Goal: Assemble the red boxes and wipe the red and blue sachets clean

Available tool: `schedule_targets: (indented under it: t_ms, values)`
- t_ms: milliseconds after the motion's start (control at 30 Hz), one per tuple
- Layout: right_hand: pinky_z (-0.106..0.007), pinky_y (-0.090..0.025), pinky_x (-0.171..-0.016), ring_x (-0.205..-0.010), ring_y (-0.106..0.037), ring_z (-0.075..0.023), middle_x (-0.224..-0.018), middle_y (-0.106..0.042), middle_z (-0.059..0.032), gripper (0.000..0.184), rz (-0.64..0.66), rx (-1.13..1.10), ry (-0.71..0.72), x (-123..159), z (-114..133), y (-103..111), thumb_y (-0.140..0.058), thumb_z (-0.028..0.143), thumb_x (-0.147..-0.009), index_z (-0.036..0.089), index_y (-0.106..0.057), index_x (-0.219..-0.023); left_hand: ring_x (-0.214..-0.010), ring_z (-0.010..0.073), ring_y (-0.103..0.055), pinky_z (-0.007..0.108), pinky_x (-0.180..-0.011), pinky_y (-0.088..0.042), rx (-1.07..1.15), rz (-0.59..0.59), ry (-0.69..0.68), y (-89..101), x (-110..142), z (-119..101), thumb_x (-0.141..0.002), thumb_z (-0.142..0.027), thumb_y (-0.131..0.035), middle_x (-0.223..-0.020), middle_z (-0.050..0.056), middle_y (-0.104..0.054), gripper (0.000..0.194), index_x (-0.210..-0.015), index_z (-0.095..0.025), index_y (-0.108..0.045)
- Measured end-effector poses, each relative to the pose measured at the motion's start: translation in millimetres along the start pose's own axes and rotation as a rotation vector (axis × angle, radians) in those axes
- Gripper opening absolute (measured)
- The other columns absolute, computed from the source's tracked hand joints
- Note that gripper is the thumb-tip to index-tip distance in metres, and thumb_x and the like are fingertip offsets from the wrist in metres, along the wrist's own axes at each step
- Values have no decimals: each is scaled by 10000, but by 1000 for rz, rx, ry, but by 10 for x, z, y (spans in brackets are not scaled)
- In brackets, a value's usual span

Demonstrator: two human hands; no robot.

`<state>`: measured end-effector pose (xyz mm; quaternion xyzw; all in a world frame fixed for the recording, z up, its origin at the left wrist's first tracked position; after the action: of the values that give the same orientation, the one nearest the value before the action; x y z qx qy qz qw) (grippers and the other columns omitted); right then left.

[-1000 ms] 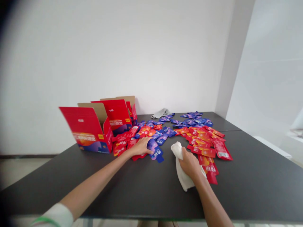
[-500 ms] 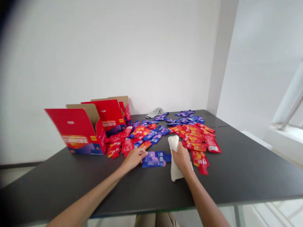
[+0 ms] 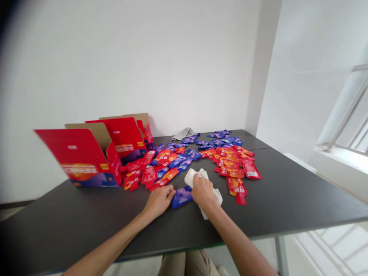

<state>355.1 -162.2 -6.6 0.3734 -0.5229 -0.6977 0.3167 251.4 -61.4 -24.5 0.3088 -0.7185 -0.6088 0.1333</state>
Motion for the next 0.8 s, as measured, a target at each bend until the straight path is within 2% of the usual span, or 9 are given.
schedule_targets:
  t_ms: [133,267,300,433,600,733,800]
  values:
    - [-288,-421,-710,-856,-611,-230,-932,-630,-72,332,62,-23,150,39,186,-68,-520,179,-767,186,-469,-1094,-812,221,-625,269,-616,-366,-32,4,-50,-36,1,-55,-848,-260,-428,-846,58,-682,176,-881,-227,-597]
    - [-355,-420,-719,-892,-596,-296,-953,-607,-180,310,34,2,48,9,115,-52,-386,131,-825,69,-456,-1120,-776,223,-623,279,-609,-371,-101,1,-27,-33,14,-54,-884,-316,-377,-808,61,-675,238,-823,-219,-586]
    - [-354,-420,-724,-900,-594,-297,-964,-605,-182,316,37,0,52,10,127,-58,-395,133,-821,69,-455,-1124,-776,225,-624,281,-609,-374,-114,5,-28,-37,17,-57,-884,-316,-376,-815,62,-676,237,-829,-218,-585]
    - [-309,-427,-727,-870,-610,-244,-941,-626,-91,341,77,-32,127,36,238,-118,-504,200,-782,176,-464,-1120,-803,234,-633,290,-627,-394,-160,11,-54,-55,29,-75,-868,-268,-394,-870,75,-682,207,-930,-213,-584]
    - [-354,-423,-737,-912,-598,-289,-977,-602,-180,299,55,-17,-33,-48,23,-85,-426,191,-837,98,-457,-1119,-768,221,-630,288,-635,-412,-228,7,-49,-73,59,-84,-922,-329,-294,-828,71,-669,314,-920,-213,-586]
    - [-319,-423,-747,-903,-603,-255,-961,-619,-118,305,105,-67,71,-22,182,-164,-516,240,-801,160,-498,-1095,-797,233,-630,306,-672,-423,-237,33,-44,-89,69,-100,-913,-301,-316,-873,97,-667,300,-993,-195,-585]
    - [-315,-423,-744,-896,-605,-251,-954,-620,-121,319,112,-84,64,-48,178,-191,-517,249,-808,159,-500,-1113,-809,235,-630,312,-686,-426,-235,36,-41,-82,74,-107,-912,-297,-320,-886,104,-667,299,-1003,-190,-583]
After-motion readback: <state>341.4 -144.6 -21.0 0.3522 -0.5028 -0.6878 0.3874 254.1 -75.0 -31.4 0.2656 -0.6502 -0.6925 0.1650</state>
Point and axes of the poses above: each hand's wrist, its own x-axis away from the middle knuckle, its own y-axis out of the back of the hand, z = x × y, the point moved 9 cm from there along -x, towards the middle knuckle
